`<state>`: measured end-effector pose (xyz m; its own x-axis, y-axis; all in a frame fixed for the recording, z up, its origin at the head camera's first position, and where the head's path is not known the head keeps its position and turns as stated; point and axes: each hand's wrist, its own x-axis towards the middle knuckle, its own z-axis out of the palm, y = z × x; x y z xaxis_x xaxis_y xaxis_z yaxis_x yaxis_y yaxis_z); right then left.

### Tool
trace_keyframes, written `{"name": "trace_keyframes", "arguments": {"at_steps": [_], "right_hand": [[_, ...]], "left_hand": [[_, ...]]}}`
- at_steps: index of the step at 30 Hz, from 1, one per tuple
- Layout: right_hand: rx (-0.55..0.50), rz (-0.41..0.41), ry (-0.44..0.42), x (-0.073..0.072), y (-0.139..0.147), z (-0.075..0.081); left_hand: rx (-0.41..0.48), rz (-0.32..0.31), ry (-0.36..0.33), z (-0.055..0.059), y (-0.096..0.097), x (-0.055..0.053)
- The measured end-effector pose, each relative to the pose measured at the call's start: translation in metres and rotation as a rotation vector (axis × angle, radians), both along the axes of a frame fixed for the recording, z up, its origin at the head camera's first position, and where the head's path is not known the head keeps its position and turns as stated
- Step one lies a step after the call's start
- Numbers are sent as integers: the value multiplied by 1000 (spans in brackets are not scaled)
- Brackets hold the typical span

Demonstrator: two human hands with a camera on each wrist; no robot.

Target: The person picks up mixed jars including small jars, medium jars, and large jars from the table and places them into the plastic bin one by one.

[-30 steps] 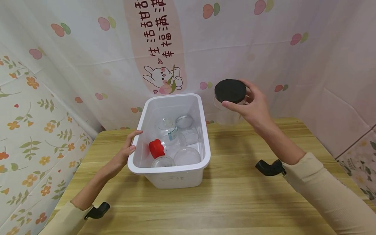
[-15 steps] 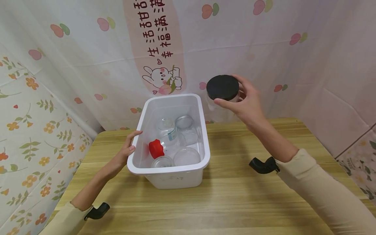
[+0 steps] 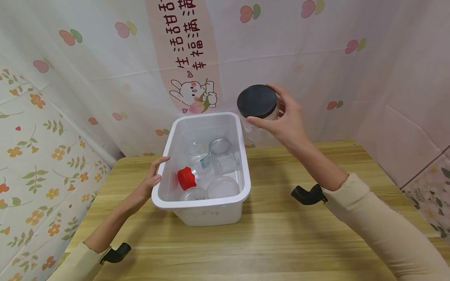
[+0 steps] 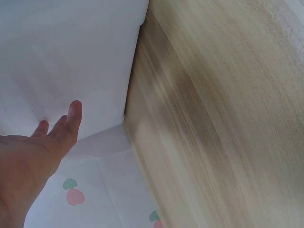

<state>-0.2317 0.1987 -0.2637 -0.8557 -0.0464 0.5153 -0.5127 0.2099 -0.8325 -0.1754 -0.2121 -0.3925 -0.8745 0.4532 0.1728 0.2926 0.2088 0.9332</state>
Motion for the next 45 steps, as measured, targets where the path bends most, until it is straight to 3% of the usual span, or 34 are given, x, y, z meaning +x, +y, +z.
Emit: {"name": "trace_keyframes", "arguments": {"at_steps": [16, 25, 34, 45], "right_hand": [[70, 10, 119, 0, -19, 4], [136, 0, 173, 24, -36, 24], [182, -19, 193, 3, -41, 7], [235, 3, 220, 10, -58, 7]], "left_hand": [[6, -7, 0, 0, 0, 1], [-10, 5, -7, 0, 1, 0], [-5, 8, 0, 1, 3, 1], [-4, 4, -7, 0, 2, 2]]}}
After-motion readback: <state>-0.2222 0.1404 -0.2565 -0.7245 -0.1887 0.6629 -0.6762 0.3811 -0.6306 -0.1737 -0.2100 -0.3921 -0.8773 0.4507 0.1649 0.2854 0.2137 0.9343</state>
